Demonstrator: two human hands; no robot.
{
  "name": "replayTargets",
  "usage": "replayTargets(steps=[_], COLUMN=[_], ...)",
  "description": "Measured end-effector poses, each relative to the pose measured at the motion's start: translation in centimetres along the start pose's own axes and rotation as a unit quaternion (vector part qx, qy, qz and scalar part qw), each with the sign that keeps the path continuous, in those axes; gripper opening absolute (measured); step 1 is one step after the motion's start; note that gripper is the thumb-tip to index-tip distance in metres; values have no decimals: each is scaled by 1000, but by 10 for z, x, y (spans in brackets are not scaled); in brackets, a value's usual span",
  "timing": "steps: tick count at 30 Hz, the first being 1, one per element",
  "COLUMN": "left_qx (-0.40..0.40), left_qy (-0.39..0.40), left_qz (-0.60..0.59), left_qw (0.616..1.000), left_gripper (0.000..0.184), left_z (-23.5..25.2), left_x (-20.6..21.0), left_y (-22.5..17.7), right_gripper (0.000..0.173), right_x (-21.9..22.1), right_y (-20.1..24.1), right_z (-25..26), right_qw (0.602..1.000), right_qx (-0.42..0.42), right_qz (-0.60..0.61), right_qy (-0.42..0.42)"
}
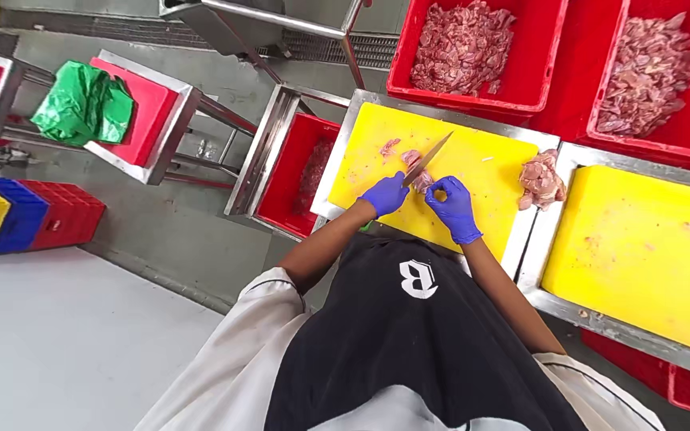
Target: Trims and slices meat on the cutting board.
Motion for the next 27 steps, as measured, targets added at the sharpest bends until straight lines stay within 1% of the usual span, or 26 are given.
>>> replayTargets(steps=[2,4,5,7,9,12,15,17,19,20,21,22,23,25,27], left_qx=[18,22,26,34,31,0,3,30,50,54,57,58,61,59,49], left_qy=[-36,-77,-86,-74,-40,-10,1,-5,-46,-75,-103,-126,-145,-172,-194], left_qz=[-55,-72,-62,-33,3,41,38,-17,-110,-157,-198,-230,-255,-288,-323], left_qw=[998,994,994,996,999,999,999,999,992,983,973,963,954,940,925], left_gripper=[42,42,41,40,40,40,42,43,43,43,43,43,42,41,41], left_z=[-18,-35,-39,-36,-21,2,3,-3,-15,-22,-28,-34,-40,-52,-66], left_x=[-17,-30,-33,-29,-12,12,13,9,-5,-13,-20,-25,-30,-34,-32], left_y=[9,17,17,12,8,17,18,20,26,32,41,51,62,83,108], right_gripper=[30,48,49,36,27,23,25,32,48,59,70,78,76,53,43], right_x=[-6,7,17,31,30,17,-4,-15,-19,-13,-1,15,35,70,97], right_y=[-1,2,2,3,3,-4,-14,-16,-10,-6,-3,1,6,22,42], right_z=[1,9,16,26,27,5,-18,-21,-2,14,33,51,67,81,62], right_qw=[1000,999,996,991,992,991,979,973,978,982,982,977,966,929,890], right_qx=[14,40,48,41,46,92,163,180,144,132,127,128,128,140,117], right_qz=[1,-27,-58,-110,-108,-96,-123,-143,-147,-132,-124,-135,-158,-201,-183], right_qy=[-18,24,53,68,49,16,22,35,27,41,67,109,160,276,401])
Point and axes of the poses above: each hand's wrist, its own z-axis towards the middle knuckle, its own x-axis out of the palm, y = z × x, the point moved 10 cm from there along z, towards the middle knuckle, and after that the axes turned 9 degrees about y, right-handed, at the moved point
